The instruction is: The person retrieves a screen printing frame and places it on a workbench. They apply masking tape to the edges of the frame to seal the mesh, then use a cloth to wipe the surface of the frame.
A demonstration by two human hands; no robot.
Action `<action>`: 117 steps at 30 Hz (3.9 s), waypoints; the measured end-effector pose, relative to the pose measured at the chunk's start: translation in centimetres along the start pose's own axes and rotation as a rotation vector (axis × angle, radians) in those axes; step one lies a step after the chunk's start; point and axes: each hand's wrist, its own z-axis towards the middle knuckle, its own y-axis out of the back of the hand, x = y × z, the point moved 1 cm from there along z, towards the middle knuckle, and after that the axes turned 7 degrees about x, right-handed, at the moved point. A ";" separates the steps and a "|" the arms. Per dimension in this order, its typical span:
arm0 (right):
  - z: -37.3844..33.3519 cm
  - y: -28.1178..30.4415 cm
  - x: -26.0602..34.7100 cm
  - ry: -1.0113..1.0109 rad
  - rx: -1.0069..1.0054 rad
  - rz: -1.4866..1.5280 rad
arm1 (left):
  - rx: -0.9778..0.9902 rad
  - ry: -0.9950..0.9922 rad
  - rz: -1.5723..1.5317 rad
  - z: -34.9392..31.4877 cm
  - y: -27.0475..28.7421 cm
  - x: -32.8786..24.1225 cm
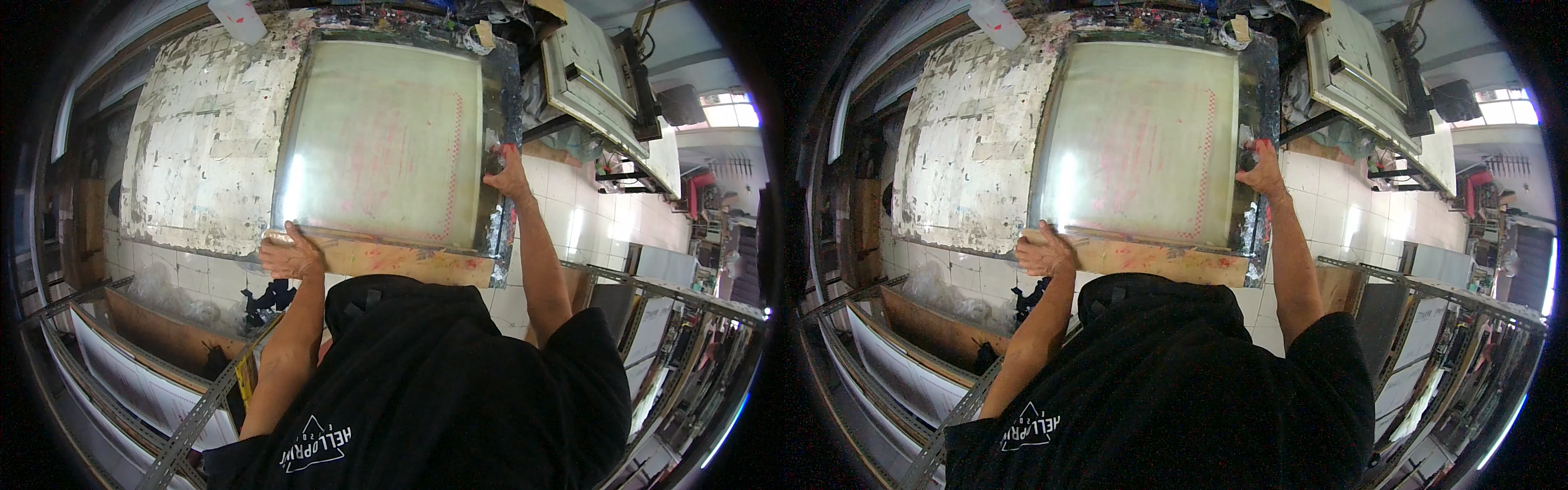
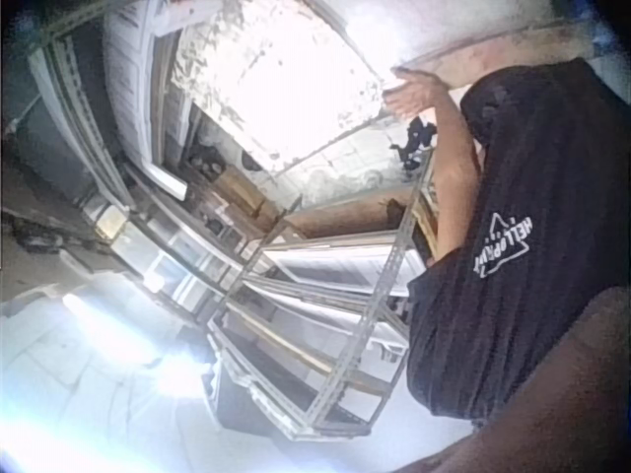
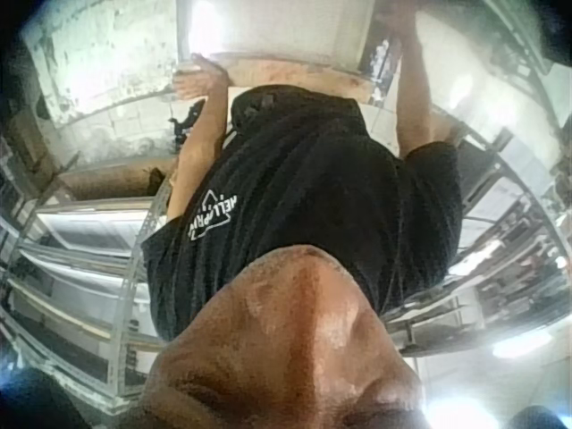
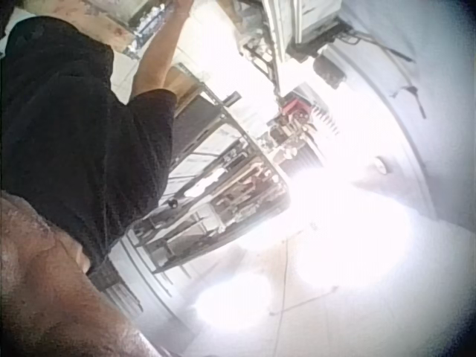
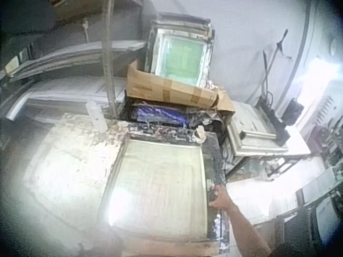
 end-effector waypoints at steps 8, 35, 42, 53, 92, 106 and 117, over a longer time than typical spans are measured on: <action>-2.8 -1.8 -1.5 -0.148 -0.295 0.284 | 0.002 -0.010 -0.030 0.0 -0.3 0.0; -2.3 -3.6 3.6 -0.158 -0.175 -0.565 | -0.023 -0.041 0.026 0.0 -0.6 0.1; -2.7 -4.6 2.8 -0.129 -0.317 -0.516 | -0.004 -0.047 -0.001 0.1 -0.3 0.2; -3.9 -6.4 2.2 -0.151 -0.642 -0.179 | 0.036 -0.021 0.024 0.1 -0.2 -0.2; -2.3 -6.4 4.3 -0.343 -0.373 -0.721 | -0.008 -0.045 0.016 -0.2 0.0 -0.5; -3.1 -5.7 1.8 -0.233 -0.399 -0.503 | 0.018 0.001 -0.078 0.0 -0.2 0.1; -2.3 -4.2 1.8 -0.269 -0.265 -0.260 | 0.091 0.019 -0.172 -0.1 1.5 -0.4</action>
